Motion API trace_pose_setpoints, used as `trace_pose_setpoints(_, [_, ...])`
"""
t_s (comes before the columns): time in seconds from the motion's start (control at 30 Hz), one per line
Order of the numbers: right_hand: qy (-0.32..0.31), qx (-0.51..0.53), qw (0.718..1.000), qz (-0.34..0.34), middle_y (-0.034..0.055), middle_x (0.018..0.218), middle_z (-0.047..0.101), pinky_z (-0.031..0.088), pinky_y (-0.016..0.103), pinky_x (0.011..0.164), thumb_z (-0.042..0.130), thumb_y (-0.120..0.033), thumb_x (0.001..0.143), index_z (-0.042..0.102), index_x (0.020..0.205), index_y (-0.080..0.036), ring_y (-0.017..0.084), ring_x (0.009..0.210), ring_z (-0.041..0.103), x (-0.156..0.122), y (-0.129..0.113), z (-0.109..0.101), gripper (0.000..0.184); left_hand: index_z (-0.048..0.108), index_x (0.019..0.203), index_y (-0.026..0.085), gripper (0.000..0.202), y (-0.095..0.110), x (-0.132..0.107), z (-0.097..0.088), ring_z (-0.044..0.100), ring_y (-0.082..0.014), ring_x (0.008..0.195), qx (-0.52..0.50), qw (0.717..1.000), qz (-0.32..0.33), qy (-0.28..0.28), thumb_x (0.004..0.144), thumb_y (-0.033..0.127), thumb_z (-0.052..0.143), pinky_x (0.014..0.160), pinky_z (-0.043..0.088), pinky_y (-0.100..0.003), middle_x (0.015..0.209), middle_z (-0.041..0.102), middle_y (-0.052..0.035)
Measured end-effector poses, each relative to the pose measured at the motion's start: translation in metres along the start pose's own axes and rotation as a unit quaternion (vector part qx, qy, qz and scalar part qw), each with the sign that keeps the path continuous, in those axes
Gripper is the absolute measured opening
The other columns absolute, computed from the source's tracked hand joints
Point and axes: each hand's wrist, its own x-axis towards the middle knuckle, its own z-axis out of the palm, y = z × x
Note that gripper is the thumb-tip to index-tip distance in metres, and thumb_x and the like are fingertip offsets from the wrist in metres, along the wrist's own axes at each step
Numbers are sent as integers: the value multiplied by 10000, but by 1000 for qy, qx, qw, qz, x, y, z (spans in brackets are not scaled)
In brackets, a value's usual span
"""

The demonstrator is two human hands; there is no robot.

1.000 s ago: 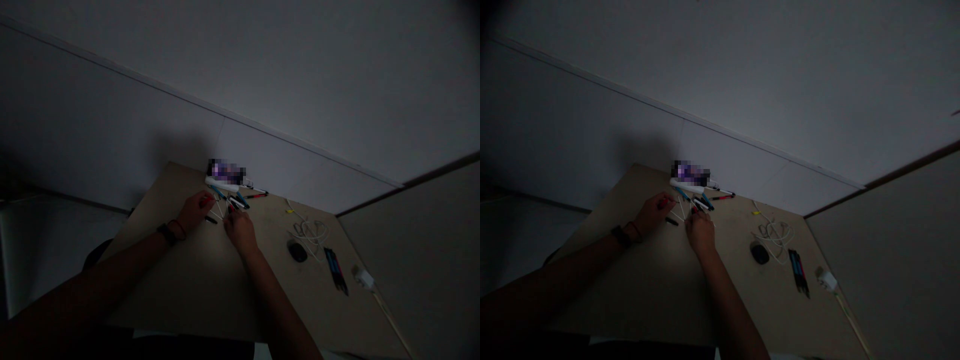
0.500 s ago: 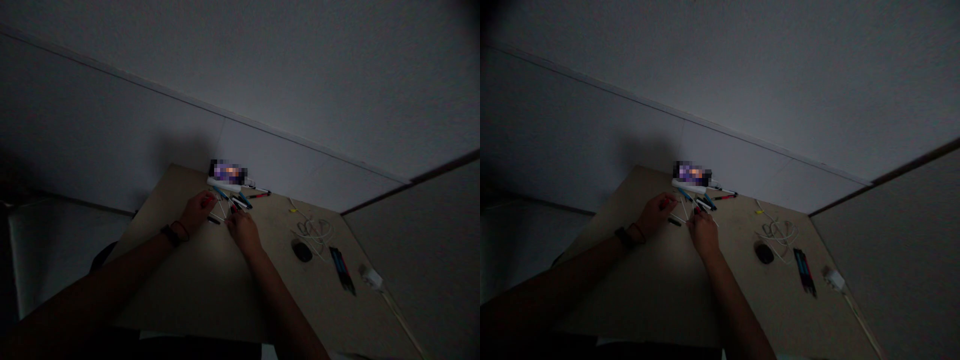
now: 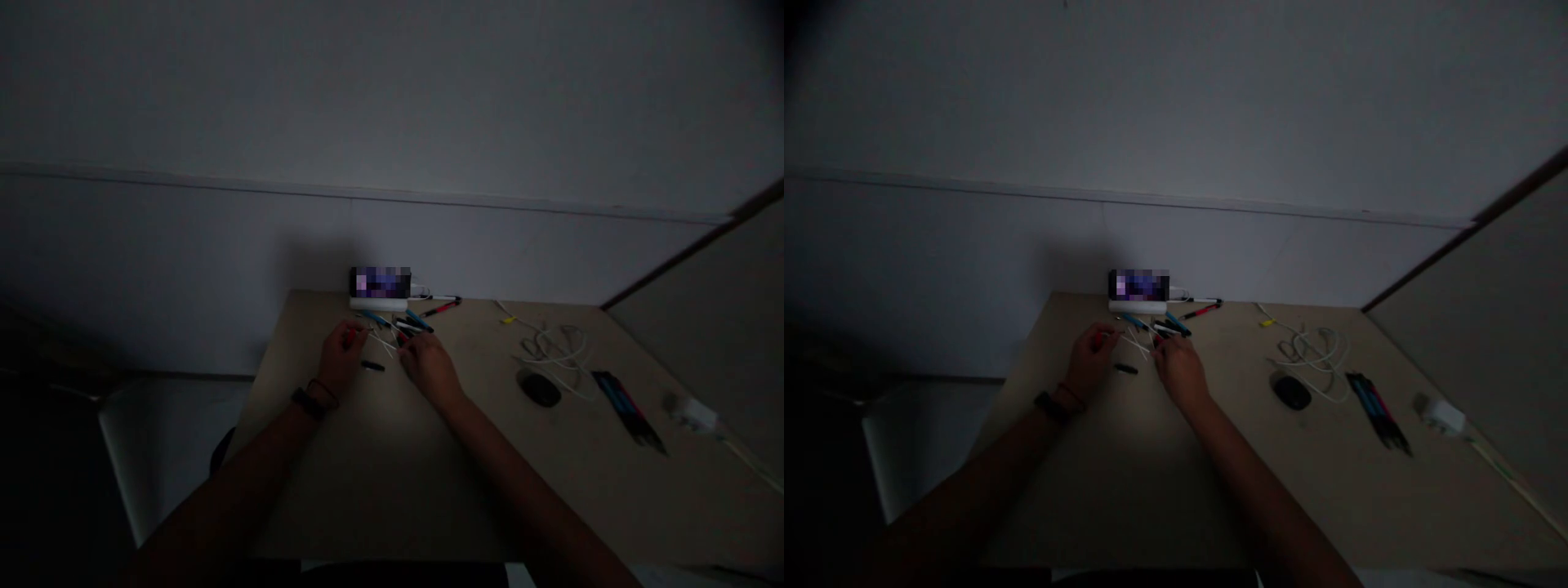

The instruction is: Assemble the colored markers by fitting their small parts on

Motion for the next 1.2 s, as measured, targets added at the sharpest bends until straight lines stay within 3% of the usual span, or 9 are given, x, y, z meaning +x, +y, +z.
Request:
trace_pose_setpoints(0.17, [49, 40, 996, 67, 86, 873, 716, 489, 358, 779, 640, -243, 944, 714, 844, -204, 258, 872, 663, 6, 3, -4, 130, 648, 909, 197, 240, 5, -1, -1, 439, -120, 602, 19, 999, -2, -38, 906, 436, 633, 571, 393, -231, 660, 479, 49])
trace_pose_setpoints(0.3, [31, 53, 992, 110, 61, 799, 733, 462, 312, 689, 675, -244, 920, 739, 838, -211, 227, 756, 673, 9, 5, -5, 110, 643, 898, 194, 233, 6, -1, -2, 434, -119, 594, 38, 998, -3, -43, 918, 426, 626, 569, 392, -234, 655, 474, 49])
trace_pose_setpoints(0.53, [68, 185, 978, 63, 54, 910, 774, 519, 320, 783, 632, -226, 919, 779, 894, -222, 223, 855, 709, 14, 14, -4, 150, 656, 892, 181, 275, -1, 4, -1, 440, -117, 595, 6, 1000, -3, -6, 893, 456, 665, 572, 376, -227, 643, 494, 47])
trace_pose_setpoints(0.73, [97, 237, 965, 52, 70, 892, 738, 523, 356, 824, 592, -253, 910, 758, 884, -207, 232, 873, 681, 17, 29, 8, 174, 661, 888, 178, 301, -3, 7, -1, 398, -99, 549, -52, 998, -21, 17, 853, 471, 721, 542, 337, -213, 611, 464, 66])
trace_pose_setpoints(1.2, [113, 243, 963, 23, 81, 899, 711, 517, 352, 799, 557, -255, 929, 731, 909, -194, 227, 861, 660, 16, 28, 10, 185, 684, 955, 173, 212, -2, 6, -3, 424, -107, 568, -26, 1000, -9, 0, 882, 372, 695, 560, 356, -216, 639, 516, 49])
